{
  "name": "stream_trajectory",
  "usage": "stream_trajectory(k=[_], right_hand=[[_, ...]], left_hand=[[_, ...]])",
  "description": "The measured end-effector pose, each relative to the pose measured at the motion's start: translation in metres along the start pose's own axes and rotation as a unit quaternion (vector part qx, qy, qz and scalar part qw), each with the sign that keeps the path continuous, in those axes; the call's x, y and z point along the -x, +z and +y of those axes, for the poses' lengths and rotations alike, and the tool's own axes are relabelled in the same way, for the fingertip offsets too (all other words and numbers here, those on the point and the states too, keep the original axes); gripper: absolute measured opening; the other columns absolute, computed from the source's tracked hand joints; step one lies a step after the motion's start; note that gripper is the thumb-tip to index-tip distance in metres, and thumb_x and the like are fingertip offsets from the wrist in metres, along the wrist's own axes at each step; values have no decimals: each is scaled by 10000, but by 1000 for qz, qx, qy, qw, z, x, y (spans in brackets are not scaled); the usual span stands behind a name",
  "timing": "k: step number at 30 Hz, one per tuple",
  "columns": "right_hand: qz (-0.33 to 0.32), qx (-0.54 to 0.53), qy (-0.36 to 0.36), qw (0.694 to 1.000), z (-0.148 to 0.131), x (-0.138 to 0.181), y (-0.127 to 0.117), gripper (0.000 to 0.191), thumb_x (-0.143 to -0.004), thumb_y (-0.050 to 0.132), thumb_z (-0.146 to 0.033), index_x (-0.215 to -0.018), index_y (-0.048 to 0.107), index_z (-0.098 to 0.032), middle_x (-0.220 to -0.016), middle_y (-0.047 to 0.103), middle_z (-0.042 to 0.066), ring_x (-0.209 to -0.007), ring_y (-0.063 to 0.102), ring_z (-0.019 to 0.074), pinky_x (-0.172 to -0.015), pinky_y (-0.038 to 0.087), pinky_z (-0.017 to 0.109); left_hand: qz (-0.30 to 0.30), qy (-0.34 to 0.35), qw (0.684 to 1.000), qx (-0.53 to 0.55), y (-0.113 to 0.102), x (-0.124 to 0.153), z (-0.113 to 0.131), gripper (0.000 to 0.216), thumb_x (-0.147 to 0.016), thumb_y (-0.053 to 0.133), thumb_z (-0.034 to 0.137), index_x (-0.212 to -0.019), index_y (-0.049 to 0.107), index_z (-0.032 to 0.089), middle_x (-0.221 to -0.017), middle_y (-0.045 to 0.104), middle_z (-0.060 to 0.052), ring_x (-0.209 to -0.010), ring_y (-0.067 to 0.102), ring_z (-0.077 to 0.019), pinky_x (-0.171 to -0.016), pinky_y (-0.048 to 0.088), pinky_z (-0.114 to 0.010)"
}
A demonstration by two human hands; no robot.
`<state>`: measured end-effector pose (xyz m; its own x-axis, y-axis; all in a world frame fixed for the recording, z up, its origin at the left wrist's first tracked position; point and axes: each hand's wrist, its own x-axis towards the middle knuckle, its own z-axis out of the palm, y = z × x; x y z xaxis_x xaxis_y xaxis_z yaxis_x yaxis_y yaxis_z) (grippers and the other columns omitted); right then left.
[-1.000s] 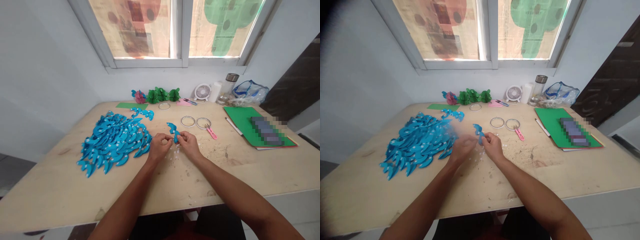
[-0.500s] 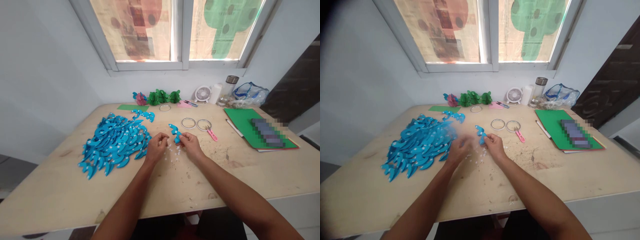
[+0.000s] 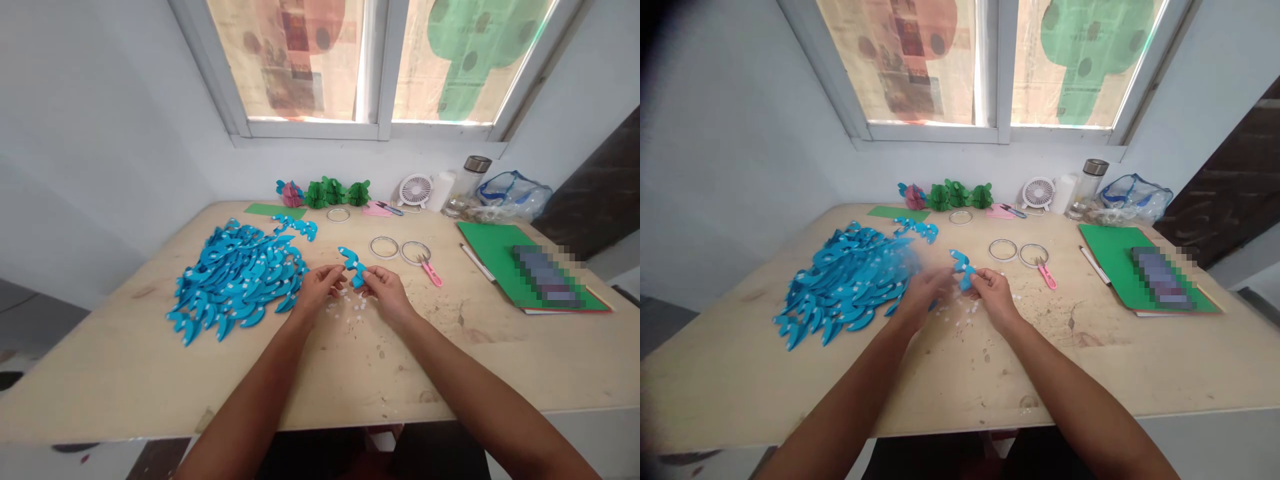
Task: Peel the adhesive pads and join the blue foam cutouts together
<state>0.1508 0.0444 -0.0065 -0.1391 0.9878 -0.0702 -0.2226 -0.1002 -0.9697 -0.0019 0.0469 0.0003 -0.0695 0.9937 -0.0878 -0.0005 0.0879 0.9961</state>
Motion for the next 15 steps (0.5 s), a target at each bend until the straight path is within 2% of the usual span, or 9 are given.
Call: stream_trajectory(k=[2, 5, 10, 15], right_hand=[[-9, 6, -3, 1000, 1, 0, 0, 317, -671, 673, -444, -800, 639, -156, -691, 701, 46, -583, 641, 152, -530, 455, 239], [-26, 21, -5, 999, 0, 1, 1, 313, -675, 671, -446, -798, 641, -159, -675, 693, 38, -586, 641, 152, -535, 455, 238], [-46, 29, -5, 999, -3, 4, 3, 294, -681, 673, -450, -772, 635, -173, -641, 678, 24, -597, 640, 152, -546, 455, 235], [-62, -29, 19, 998, -1, 4, 3, 340, -733, 610, -506, -706, 611, -168, -629, 679, 36, -588, 644, 160, -531, 448, 239]], left_hand=[[-27, -27, 999, 28, 0, 0, 1, 375, -637, 646, 501, -702, 662, 132, -661, 656, -69, -518, 552, -133, -430, 389, -219], [-35, -44, 997, 55, 0, 3, 3, 346, -633, 665, 479, -678, 658, 135, -664, 663, -68, -521, 559, -129, -432, 386, -217], [-37, -26, 994, 95, -2, 5, 5, 268, -611, 702, 400, -666, 660, 141, -703, 682, -60, -573, 592, -135, -518, 430, -241], [-34, -5, 994, 102, -2, 3, 2, 236, -632, 692, 364, -680, 648, 137, -702, 682, -57, -576, 590, -129, -551, 443, -246]])
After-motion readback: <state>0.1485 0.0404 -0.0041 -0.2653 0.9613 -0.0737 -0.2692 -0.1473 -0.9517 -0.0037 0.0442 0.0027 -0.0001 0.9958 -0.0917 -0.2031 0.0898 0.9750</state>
